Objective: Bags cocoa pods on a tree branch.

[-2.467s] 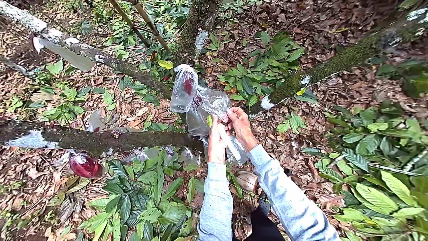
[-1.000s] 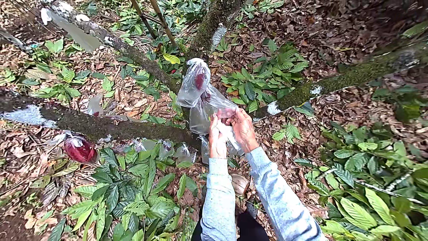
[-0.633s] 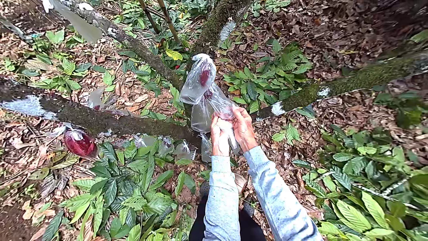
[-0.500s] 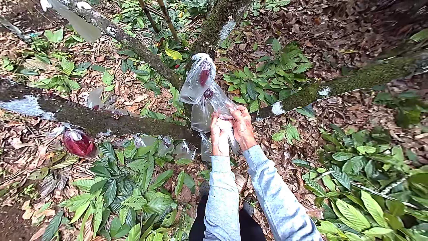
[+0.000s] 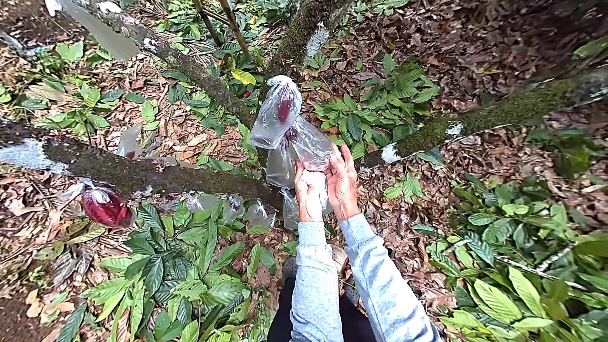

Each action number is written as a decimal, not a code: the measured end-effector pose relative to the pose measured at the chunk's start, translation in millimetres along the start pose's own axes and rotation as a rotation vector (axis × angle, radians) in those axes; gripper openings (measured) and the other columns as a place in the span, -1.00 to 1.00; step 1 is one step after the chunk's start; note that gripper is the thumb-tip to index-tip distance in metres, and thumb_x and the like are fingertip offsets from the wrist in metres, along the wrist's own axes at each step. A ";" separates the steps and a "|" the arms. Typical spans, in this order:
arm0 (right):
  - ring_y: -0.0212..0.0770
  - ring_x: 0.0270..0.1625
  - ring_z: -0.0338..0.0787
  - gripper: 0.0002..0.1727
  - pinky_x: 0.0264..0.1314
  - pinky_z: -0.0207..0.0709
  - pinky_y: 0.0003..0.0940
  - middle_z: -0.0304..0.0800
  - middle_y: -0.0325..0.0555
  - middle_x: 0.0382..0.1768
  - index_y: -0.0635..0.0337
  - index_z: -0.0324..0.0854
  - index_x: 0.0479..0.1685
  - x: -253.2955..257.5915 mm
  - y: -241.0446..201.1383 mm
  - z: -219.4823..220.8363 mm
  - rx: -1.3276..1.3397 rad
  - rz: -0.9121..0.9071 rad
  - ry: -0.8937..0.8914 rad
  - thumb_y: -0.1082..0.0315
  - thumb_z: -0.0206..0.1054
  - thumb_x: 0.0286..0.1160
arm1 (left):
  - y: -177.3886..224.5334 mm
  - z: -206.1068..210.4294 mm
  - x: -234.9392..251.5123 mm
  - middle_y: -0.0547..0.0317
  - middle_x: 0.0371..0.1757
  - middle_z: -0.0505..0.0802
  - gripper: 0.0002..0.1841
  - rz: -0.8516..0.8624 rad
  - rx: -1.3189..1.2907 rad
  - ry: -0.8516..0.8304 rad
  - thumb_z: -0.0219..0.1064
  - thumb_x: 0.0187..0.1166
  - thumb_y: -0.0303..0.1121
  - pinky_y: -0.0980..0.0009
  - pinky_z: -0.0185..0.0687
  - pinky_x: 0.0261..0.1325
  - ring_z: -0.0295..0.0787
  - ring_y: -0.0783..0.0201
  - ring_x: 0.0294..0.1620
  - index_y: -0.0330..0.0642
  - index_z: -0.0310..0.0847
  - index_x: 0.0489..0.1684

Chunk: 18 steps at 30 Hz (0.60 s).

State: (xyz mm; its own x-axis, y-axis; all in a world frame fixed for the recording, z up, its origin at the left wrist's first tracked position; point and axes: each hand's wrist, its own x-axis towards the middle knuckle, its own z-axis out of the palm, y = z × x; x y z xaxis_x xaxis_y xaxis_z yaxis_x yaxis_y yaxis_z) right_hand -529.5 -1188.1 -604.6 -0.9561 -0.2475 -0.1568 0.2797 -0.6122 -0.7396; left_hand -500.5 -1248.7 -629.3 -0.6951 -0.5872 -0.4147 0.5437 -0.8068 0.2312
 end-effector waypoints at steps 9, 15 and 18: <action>-0.03 0.14 0.85 -0.35 0.10 0.79 -0.15 0.67 0.10 0.44 0.12 0.18 0.81 -8.5 -0.6 -7.1 -0.044 0.039 0.030 0.44 0.21 0.72 | 7.2 -14.0 -8.1 0.09 -0.03 0.83 -0.65 -0.059 0.014 0.019 -0.09 0.90 -0.19 0.38 0.77 0.03 0.81 0.29 -0.07 -0.12 0.51 0.36; -0.01 0.19 0.85 -0.36 0.16 0.79 -0.12 0.74 0.16 0.34 0.25 0.19 0.78 -10.4 -3.1 -13.9 -0.122 0.043 0.017 0.43 0.23 0.71 | 14.5 -31.2 -20.6 -0.04 0.33 0.77 -0.60 -0.094 -0.003 0.045 -0.05 0.90 -0.29 0.34 0.68 0.41 0.77 0.18 0.34 -0.25 0.33 0.59; 0.00 0.16 0.86 -0.38 0.18 0.79 -0.11 0.76 0.18 0.28 0.28 0.23 0.75 -11.6 -3.5 -19.8 -0.153 0.044 0.010 0.43 0.24 0.71 | 13.9 -42.7 -31.7 -0.04 0.37 0.77 -0.61 -0.116 0.079 0.078 -0.05 0.90 -0.33 0.30 0.68 0.41 0.78 0.18 0.33 -0.28 0.33 0.59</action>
State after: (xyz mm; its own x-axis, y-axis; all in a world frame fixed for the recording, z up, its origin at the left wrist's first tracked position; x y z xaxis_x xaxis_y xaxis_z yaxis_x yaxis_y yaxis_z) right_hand -521.1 -1168.2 -613.1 -0.9441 -0.2642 -0.1973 0.3060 -0.4793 -0.8225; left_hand -450.8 -1238.4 -650.5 -0.7110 -0.4853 -0.5089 0.4209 -0.8734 0.2449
